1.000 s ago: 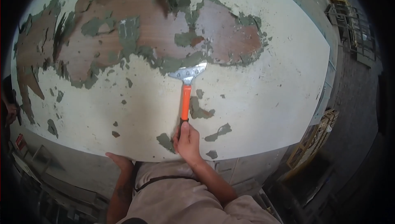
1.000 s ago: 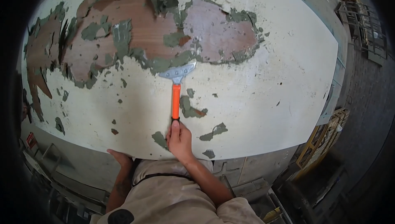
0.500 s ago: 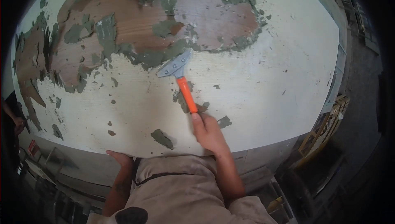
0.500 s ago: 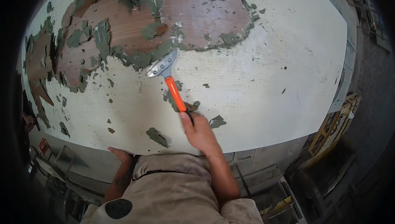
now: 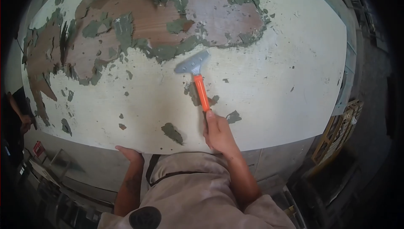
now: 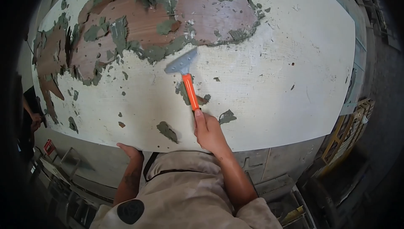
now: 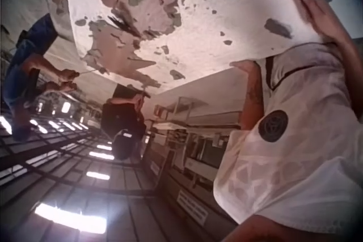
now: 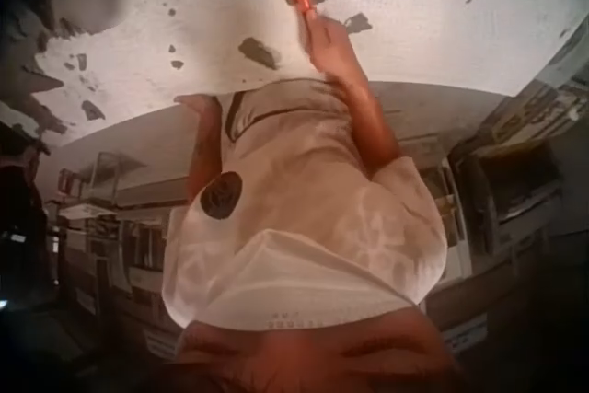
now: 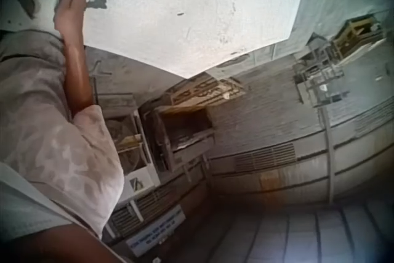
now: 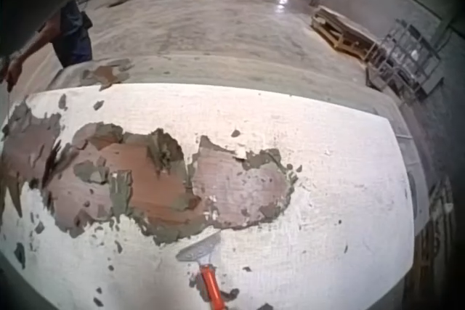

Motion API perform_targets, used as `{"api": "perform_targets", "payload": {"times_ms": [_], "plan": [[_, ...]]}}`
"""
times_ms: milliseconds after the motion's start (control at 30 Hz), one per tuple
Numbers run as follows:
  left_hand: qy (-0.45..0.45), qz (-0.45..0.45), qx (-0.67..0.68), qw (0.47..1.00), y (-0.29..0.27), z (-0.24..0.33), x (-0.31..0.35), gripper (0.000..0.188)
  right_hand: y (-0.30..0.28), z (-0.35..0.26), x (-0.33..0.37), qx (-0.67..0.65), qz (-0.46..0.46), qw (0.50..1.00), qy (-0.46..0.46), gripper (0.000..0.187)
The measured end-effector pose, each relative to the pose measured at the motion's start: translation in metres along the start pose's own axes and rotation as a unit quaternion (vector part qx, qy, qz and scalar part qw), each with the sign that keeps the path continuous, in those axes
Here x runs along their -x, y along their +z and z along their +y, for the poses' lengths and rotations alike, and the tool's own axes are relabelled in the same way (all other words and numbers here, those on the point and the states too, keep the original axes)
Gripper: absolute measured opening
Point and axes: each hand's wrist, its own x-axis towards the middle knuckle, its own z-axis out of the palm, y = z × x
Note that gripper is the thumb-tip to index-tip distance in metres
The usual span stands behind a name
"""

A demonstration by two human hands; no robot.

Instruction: Using a long-handled hand scraper to remove dried material or residue from a large white board.

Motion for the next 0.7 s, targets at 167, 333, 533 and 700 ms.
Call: {"api": "perform_targets", "payload": {"times_ms": [167, 333, 533, 700], "plan": [[0.003, 0.414, -0.36, 0.836, 0.112, -0.076, -0.049, 0.086, -0.004, 0.001, -0.015, -0.006, 0.052, 0.998, 0.025, 0.059], [0.035, 0.432, -0.343, 0.833, 0.102, -0.065, -0.04, 0.088, 0.003, -0.013, -0.006, -0.025, 0.042, 0.997, 0.054, 0.063], [-0.019, 0.408, -0.342, 0.846, 0.117, -0.065, -0.043, 0.088, 0.004, -0.003, -0.016, -0.036, 0.034, 0.996, 0.069, 0.063], [-0.07, -0.058, 0.003, 0.996, 0.02, -0.009, -0.015, 0.088, 0.001, -0.007, -0.014, -0.067, -0.03, 0.997, 0.022, 0.058]]}}
